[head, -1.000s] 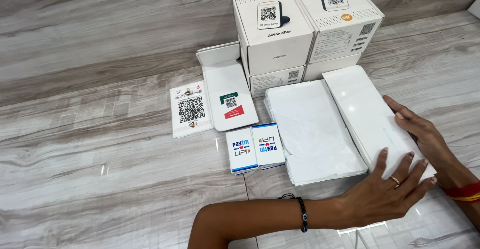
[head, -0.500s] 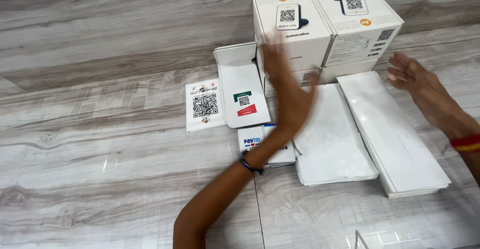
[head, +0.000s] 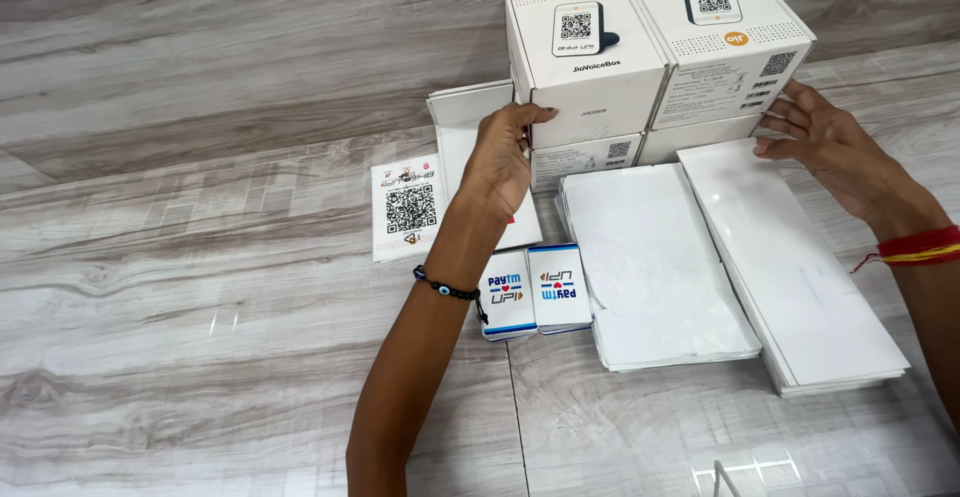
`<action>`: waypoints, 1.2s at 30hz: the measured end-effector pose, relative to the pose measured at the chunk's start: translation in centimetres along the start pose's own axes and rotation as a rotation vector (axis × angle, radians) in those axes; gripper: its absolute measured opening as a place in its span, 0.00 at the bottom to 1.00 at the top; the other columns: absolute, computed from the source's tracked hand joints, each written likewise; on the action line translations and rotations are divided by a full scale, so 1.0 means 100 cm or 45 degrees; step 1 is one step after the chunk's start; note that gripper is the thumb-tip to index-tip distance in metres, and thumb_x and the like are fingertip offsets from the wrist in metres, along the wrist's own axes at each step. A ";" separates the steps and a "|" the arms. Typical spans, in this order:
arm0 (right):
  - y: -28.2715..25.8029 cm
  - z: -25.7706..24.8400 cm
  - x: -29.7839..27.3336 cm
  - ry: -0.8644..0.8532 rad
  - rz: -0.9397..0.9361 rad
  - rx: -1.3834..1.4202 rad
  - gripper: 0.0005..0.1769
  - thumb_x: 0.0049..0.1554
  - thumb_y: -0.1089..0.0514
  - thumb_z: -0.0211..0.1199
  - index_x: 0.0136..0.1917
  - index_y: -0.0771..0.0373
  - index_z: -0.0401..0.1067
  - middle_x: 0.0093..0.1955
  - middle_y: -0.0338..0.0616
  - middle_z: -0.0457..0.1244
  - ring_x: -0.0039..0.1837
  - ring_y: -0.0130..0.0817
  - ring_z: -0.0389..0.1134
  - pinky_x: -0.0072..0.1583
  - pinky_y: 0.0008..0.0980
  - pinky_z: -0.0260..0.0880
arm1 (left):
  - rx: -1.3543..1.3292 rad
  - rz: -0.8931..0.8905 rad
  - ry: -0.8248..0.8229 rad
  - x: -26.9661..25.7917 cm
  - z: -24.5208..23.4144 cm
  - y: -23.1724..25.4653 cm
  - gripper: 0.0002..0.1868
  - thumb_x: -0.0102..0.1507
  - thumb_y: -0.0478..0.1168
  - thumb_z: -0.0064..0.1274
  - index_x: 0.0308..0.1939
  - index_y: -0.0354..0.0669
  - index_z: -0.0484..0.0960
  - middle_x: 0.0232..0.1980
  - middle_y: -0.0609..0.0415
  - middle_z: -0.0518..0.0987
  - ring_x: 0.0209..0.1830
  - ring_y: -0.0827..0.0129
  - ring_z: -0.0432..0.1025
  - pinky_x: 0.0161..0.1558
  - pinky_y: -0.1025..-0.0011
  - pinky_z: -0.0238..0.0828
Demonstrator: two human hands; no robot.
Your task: The person arranges and stacks white product boxes and QR code cards on a tiled floor. They repeatedly pick up, align, and place the items into neat piles, occasionally adjusting the position of the stacks.
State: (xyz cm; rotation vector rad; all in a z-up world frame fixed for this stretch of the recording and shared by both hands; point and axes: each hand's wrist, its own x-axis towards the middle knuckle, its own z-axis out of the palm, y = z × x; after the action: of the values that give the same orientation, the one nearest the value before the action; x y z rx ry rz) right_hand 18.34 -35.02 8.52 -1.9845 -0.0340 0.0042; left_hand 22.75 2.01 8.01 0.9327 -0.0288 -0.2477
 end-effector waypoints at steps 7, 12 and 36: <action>-0.005 0.003 -0.004 0.010 0.015 0.006 0.49 0.51 0.70 0.60 0.82 0.60 0.45 0.78 0.48 0.54 0.78 0.42 0.55 0.70 0.44 0.63 | 0.189 0.013 -0.040 -0.017 0.012 0.011 0.13 0.56 0.39 0.61 0.39 0.38 0.75 0.49 0.43 0.72 0.56 0.60 0.66 0.61 0.65 0.69; -0.008 0.001 -0.007 -0.030 -0.026 0.012 0.46 0.50 0.70 0.60 0.80 0.63 0.50 0.76 0.50 0.55 0.77 0.43 0.56 0.71 0.44 0.63 | 0.295 0.026 -0.055 -0.023 0.018 0.012 0.20 0.55 0.39 0.59 0.47 0.36 0.72 0.50 0.37 0.72 0.63 0.54 0.64 0.64 0.58 0.69; 0.015 0.008 0.001 0.008 -0.046 0.032 0.47 0.52 0.69 0.60 0.82 0.68 0.46 0.77 0.53 0.55 0.79 0.44 0.55 0.75 0.40 0.59 | 0.426 0.042 -0.038 -0.015 0.009 0.003 0.44 0.50 0.42 0.62 0.66 0.23 0.64 0.69 0.21 0.65 0.79 0.43 0.46 0.78 0.49 0.31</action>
State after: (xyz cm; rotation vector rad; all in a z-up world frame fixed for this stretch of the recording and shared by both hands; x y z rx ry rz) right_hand 18.43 -34.88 6.85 -1.9587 -0.0660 -0.0249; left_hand 21.22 1.79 8.87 1.2603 -0.1160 -0.2298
